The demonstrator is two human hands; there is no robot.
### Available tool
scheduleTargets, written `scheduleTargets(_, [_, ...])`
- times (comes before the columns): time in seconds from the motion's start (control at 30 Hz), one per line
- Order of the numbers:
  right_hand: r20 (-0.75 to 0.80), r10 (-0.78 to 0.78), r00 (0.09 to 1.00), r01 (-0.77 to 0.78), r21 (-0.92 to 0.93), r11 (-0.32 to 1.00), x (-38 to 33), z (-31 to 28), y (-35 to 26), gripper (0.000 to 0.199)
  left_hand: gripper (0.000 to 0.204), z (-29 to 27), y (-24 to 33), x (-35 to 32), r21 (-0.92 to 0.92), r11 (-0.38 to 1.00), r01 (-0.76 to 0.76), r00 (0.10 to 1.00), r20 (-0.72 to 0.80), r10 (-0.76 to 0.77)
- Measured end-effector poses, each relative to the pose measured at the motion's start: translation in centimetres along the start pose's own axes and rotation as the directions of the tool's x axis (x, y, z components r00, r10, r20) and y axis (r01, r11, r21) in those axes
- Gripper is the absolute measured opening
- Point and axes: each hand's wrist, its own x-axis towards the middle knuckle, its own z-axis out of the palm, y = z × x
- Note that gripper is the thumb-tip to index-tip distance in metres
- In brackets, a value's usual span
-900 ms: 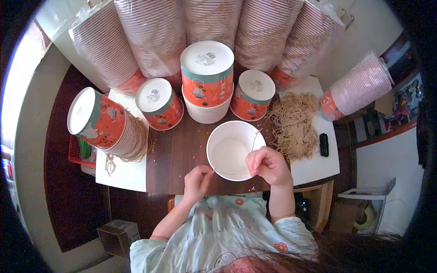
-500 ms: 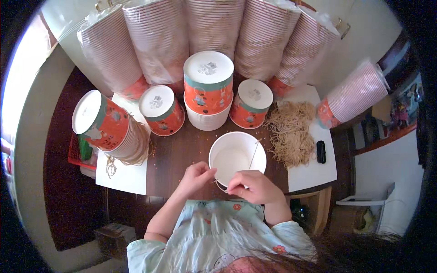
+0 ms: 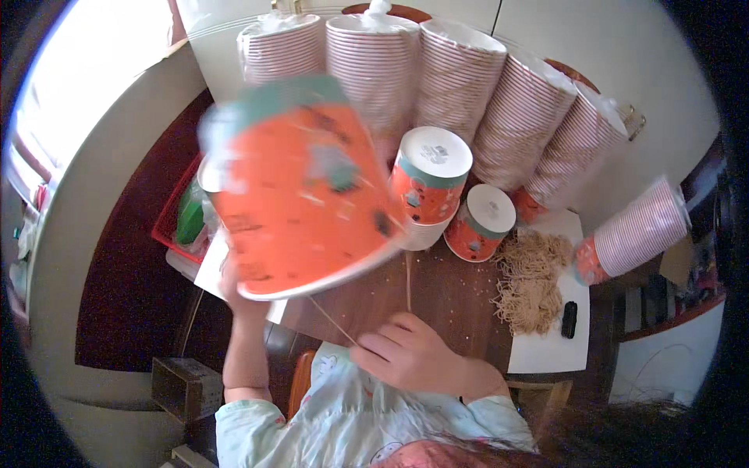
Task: Threading and tying twine strings onto paper cups as part of a packaging process.
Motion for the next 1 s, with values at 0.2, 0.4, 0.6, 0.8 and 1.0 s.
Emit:
scheduleTargets(0.2, [-0.265,-0.127,0.956,0.084,-0.168,0.982,10.5,8.3,5.0,0.012,0.017,-3.1,5.0,9.9,0.825,-0.113,-0.553,0.371,0.366,0.854])
scheduleTargets(0.4, [-0.207,-0.072,0.976,0.036,-0.172,0.984,14.9,15.1,5.9,0.006,0.011,-11.2,0.0,15.2,0.880,0.035,-0.473,0.568,0.274,0.776])
scheduleTargets(0.6, [-0.138,-0.011,0.990,-0.004,-0.112,0.994,12.7,19.0,6.7,0.009,0.018,-11.6,-3.5,13.3,0.906,0.021,-0.422,0.673,0.297,0.677])
scheduleTargets(0.8, [0.094,0.071,0.993,-0.070,-0.015,0.997,10.1,21.5,7.5,0.019,0.034,-12.6,-3.2,10.4,0.903,0.012,-0.430,0.699,0.324,0.637])
scheduleTargets(1.0, [-0.076,0.080,0.994,-0.057,0.271,0.961,8.4,20.5,8.8,0.023,0.049,-4.6,1.6,8.9,0.866,-0.070,-0.495,0.624,0.410,0.665])
